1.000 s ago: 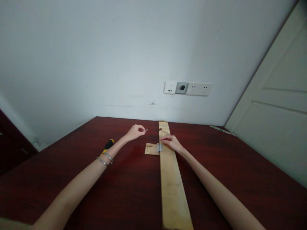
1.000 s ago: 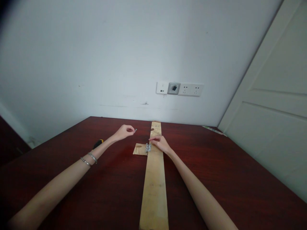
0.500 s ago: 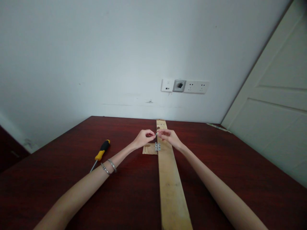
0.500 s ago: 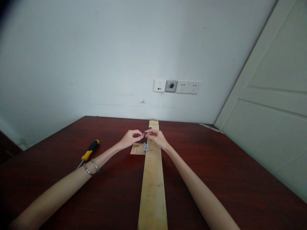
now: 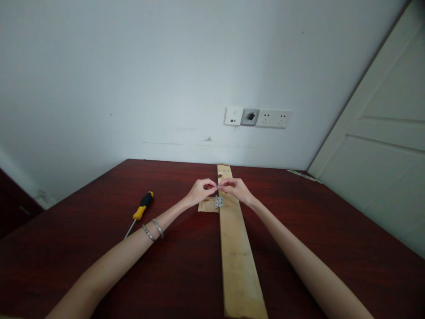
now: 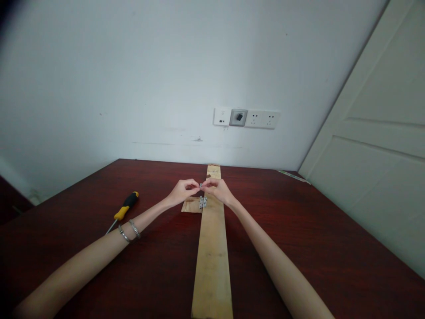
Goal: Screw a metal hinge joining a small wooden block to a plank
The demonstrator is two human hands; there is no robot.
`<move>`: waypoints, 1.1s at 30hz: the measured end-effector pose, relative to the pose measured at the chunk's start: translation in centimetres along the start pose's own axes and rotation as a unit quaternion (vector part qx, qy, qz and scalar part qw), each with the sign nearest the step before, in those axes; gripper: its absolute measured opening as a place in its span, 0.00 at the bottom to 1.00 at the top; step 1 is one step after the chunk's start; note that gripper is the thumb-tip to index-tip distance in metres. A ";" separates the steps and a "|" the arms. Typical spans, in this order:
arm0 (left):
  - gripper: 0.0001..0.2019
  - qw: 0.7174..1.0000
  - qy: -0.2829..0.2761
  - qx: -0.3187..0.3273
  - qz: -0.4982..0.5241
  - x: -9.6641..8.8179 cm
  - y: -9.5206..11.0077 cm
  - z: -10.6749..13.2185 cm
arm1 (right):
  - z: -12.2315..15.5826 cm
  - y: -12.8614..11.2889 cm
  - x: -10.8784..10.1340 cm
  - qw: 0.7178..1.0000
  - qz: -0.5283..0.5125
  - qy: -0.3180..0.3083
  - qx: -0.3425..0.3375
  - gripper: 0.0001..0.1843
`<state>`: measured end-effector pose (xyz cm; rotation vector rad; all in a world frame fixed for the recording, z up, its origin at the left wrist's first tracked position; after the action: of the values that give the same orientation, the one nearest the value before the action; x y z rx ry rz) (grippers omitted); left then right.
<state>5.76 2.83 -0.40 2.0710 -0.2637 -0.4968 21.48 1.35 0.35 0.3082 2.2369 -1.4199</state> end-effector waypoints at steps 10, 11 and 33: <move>0.06 0.999 -0.028 -0.020 -0.005 0.2 -0.7 0.1 | 0.1 0.2 0.6 0.999 0.050 -0.004 -0.021 0.11; 0.06 0.999 -0.038 -0.027 -0.007 0.1 -0.8 0.1 | 0.2 0.3 0.7 0.998 0.058 -0.004 -0.025 0.10; 0.38 0.927 -0.243 -0.033 -0.283 0.3 -2.5 1.5 | 0.6 3.3 1.8 0.994 0.089 -0.035 -0.054 0.08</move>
<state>5.35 2.89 -3.34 1.9128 0.0780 -1.3590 21.52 2.12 -3.38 0.4031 2.1612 -1.1954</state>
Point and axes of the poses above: each hand's wrist, its own z-axis away from the middle knuckle, its own x-axis out of the palm, y = z × x, the point moved 4 cm from there along -z, towards the middle knuckle, and after that the axes turned 13 degrees about z, right-handed, at the moved point
